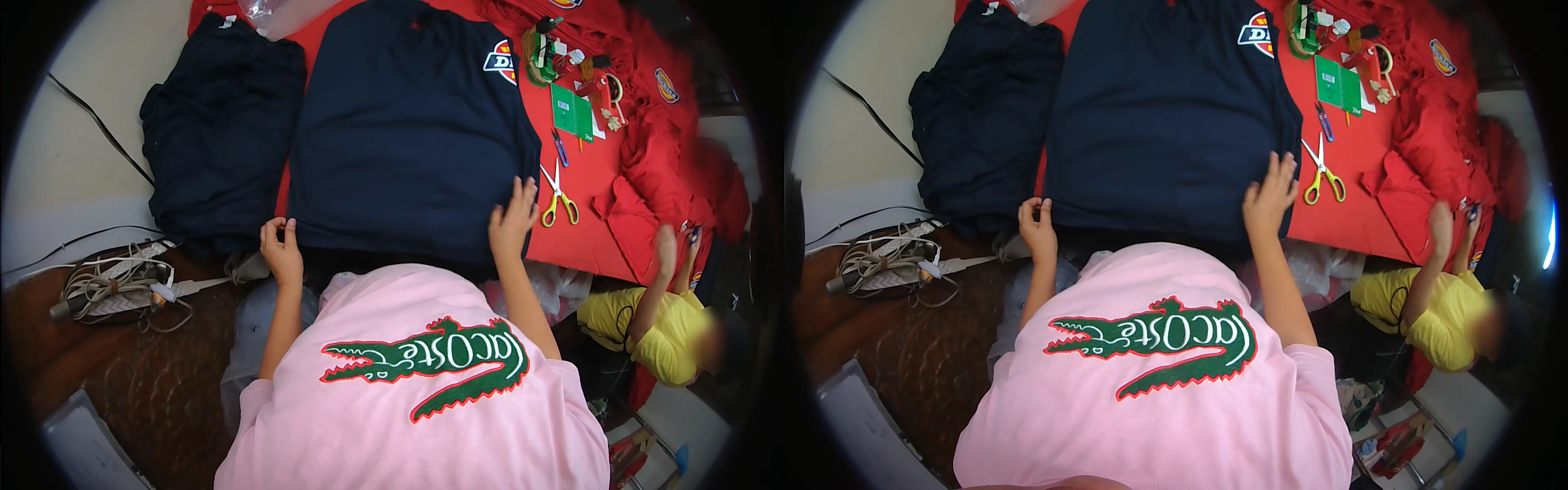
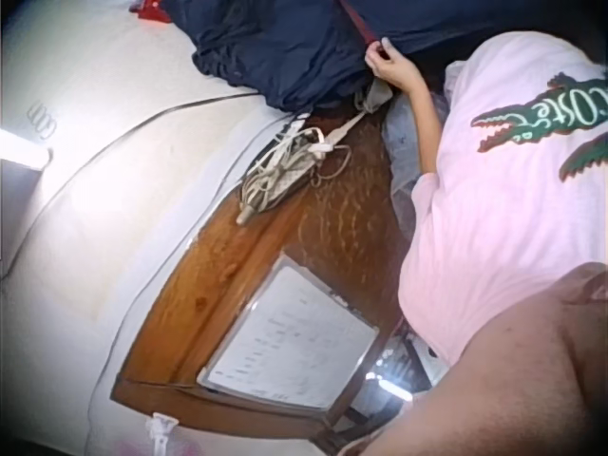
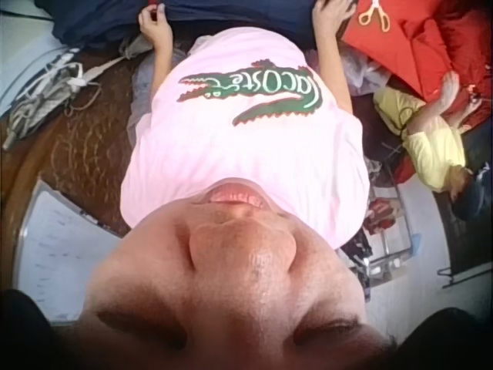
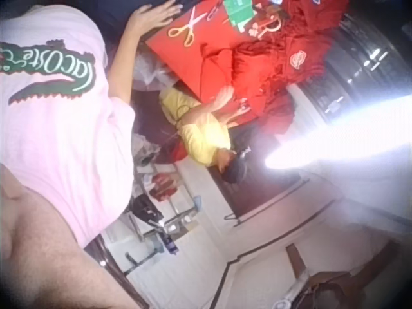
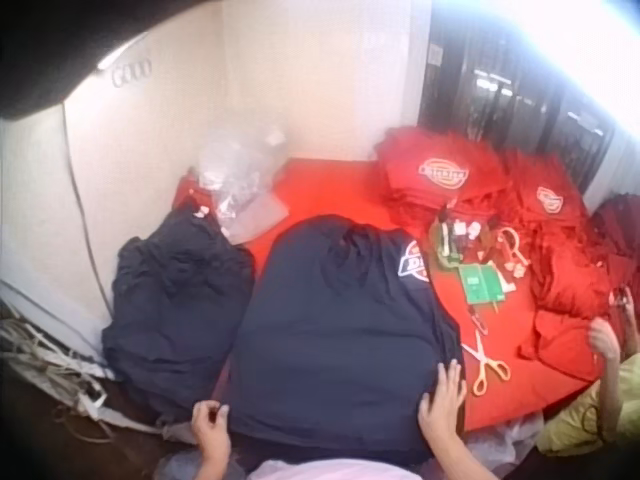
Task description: The person labels and inspects several navy blue tank tops and shirts on a red surface, using a pen to write on tags and handling each garment to check for details.
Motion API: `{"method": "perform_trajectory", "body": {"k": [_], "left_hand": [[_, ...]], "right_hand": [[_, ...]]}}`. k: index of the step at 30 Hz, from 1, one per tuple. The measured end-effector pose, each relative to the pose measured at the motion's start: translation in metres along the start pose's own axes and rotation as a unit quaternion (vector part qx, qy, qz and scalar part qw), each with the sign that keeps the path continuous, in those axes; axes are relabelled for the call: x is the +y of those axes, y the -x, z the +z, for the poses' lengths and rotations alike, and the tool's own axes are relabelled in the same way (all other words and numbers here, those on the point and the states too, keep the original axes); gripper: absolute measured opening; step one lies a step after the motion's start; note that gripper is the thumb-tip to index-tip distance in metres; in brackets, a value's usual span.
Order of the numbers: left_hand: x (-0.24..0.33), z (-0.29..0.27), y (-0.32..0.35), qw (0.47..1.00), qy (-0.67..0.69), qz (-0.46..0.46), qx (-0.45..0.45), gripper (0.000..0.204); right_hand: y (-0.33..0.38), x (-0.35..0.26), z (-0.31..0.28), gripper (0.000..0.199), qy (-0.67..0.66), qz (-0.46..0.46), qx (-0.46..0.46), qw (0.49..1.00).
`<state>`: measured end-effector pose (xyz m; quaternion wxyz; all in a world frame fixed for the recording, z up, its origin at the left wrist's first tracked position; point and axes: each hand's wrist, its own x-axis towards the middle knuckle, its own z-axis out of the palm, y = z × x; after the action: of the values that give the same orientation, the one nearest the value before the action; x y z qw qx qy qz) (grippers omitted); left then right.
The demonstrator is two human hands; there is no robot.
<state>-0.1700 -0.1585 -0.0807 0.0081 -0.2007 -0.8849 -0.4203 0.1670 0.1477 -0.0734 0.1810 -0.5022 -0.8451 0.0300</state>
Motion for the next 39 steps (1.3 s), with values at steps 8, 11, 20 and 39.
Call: {"method": "perform_trajectory", "body": {"k": [8, 11, 20, 39], "left_hand": [[0.19, -0.019, -0.001, 0.889, 0.131, 0.429, -0.09, 0.017], [0.241, 0.0, 0.015, 0.901, 0.266, 0.341, 0.034, 0.064], [0.304, 0.002, -0.011, 0.671, 0.416, 0.067, -0.61, 0.044], [0.388, -0.127, -0.068, 0.727, -0.037, 0.276, -0.628, 0.042]], "right_hand": [[-0.097, -0.203, -0.105, 0.069, -0.343, -0.429, -0.152, 0.822], [-0.123, -0.212, -0.135, 0.047, -0.44, -0.345, -0.142, 0.817], [-0.132, -0.117, -0.363, 0.028, -0.613, -0.261, 0.083, 0.741], [-0.063, -0.149, -0.24, 0.062, -0.444, -0.317, -0.23, 0.806]]}}
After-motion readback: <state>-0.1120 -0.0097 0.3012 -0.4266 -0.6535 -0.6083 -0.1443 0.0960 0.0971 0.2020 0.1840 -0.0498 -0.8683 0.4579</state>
